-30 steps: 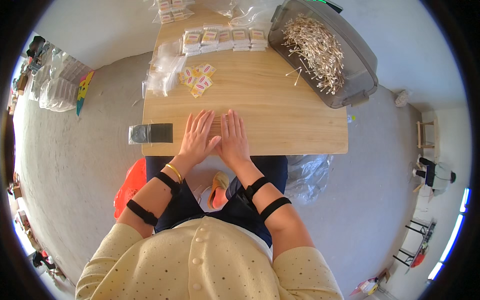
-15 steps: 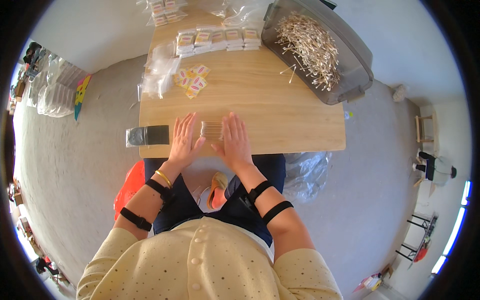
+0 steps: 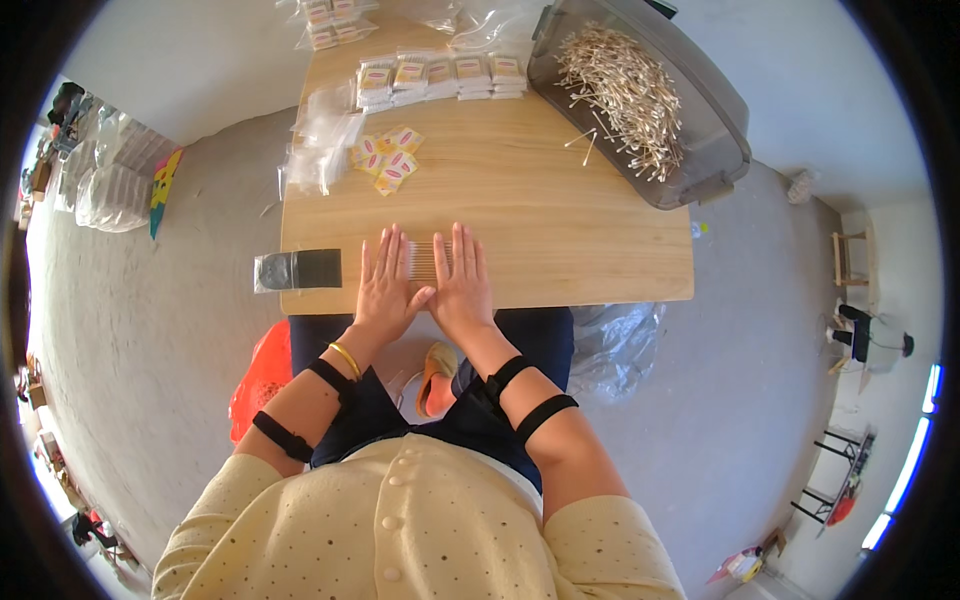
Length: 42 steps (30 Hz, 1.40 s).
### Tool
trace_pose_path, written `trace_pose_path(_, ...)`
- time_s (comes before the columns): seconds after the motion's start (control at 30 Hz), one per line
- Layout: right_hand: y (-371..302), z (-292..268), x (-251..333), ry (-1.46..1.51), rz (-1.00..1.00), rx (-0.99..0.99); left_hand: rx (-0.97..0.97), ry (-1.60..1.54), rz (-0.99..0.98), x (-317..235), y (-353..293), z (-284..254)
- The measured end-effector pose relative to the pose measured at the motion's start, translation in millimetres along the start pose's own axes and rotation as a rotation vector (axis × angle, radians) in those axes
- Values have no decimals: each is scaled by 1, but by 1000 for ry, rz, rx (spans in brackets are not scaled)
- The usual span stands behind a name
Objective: Manually align and pack cotton swabs into plastic bags.
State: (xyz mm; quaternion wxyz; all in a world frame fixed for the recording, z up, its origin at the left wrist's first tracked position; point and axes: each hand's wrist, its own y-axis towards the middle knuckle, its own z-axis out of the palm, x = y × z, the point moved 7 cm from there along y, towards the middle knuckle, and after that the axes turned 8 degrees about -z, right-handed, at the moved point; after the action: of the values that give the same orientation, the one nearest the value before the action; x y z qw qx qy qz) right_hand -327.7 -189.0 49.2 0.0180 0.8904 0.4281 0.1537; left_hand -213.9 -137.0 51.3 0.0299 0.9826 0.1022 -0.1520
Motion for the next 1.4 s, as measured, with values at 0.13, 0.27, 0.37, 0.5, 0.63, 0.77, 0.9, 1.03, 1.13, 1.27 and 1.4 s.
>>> trace_pose_path(0.13,1,-1,1,5,7,11,67,-30,52,-6,-3,-4)
trace_pose_path(0.27,2,-2,4,-60,15,86,53,-96,27,-3,-3,-12)
trace_pose_path(0.37,2,-4,3,-31,33,110,-18,-135,-7,7,-11,-20)
trace_pose_path(0.5,3,-2,3,-39,13,103,-1,-84,-14,16,-35,-17)
trace_pose_path(0.63,5,-4,6,-43,24,123,-34,-97,2,16,-37,-24)
trace_pose_path(0.77,4,-6,5,-56,4,76,-144,-149,-83,30,2,-52)
trace_pose_path(0.9,2,-7,4,-27,3,73,-205,-161,-217,64,65,-63)
trace_pose_path(1.03,5,-10,8,-59,-8,68,-160,-169,-356,82,114,-55)
trace_pose_path(1.13,3,-10,6,-49,-8,65,-86,-29,-445,79,136,-49)
trace_pose_path(1.27,3,-11,5,0,-7,62,40,-36,-506,84,154,-42)
trace_pose_path(1.4,3,-11,7,39,-2,58,51,-490,-473,98,150,-33)
